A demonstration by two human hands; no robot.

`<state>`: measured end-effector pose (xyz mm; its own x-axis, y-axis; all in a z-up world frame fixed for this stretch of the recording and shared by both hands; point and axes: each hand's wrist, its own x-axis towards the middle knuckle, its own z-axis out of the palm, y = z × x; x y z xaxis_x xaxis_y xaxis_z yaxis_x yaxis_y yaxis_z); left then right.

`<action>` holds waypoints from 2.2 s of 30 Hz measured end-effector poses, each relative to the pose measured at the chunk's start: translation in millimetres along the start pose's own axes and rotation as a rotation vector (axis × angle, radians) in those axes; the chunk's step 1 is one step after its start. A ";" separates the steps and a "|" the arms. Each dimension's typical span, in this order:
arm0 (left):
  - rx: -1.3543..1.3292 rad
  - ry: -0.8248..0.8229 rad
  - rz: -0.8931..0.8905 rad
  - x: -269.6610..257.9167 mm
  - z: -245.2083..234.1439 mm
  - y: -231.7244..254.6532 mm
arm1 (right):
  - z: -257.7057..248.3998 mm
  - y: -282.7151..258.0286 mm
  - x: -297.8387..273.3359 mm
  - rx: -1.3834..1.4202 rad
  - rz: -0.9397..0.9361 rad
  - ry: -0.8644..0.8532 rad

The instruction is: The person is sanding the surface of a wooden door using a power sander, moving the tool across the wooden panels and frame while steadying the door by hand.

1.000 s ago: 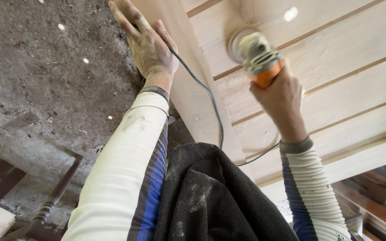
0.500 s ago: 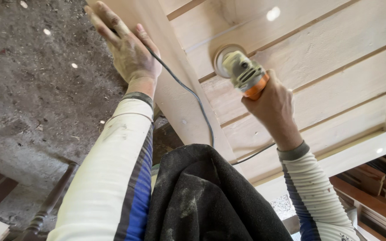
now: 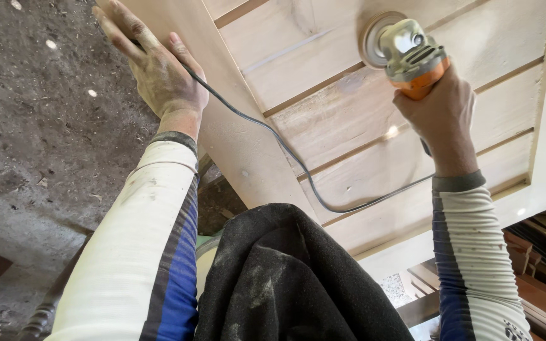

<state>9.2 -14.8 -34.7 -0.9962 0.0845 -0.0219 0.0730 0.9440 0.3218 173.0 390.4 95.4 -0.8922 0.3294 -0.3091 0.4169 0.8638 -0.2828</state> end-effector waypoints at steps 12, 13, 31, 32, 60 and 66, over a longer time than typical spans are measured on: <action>-0.059 -0.043 -0.015 0.3 -3.7 0.4 | -22.0 100.2 44.2 0.004 0.063 0.063; -0.055 -0.040 -0.008 -1.2 -4.3 1.0 | -23.0 106.5 45.2 -0.009 0.078 0.066; -0.085 -0.013 -0.070 4.7 -17.3 12.9 | -22.6 114.5 102.1 0.355 0.305 0.094; -0.091 -0.025 -0.078 5.2 -19.0 14.9 | -15.9 96.1 95.3 0.305 0.207 0.089; -0.055 -0.034 -0.069 6.5 -20.1 15.8 | 23.0 -81.6 67.8 0.000 -0.093 -0.012; -0.060 -0.065 -0.061 5.7 -21.7 13.1 | 2.0 -26.8 88.3 0.008 -0.042 0.036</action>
<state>3.5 -8.9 -10.2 -0.9933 0.0503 -0.1042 0.0077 0.9272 0.3744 83.3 395.6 73.9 -0.9145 0.3068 -0.2637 0.3803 0.8742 -0.3020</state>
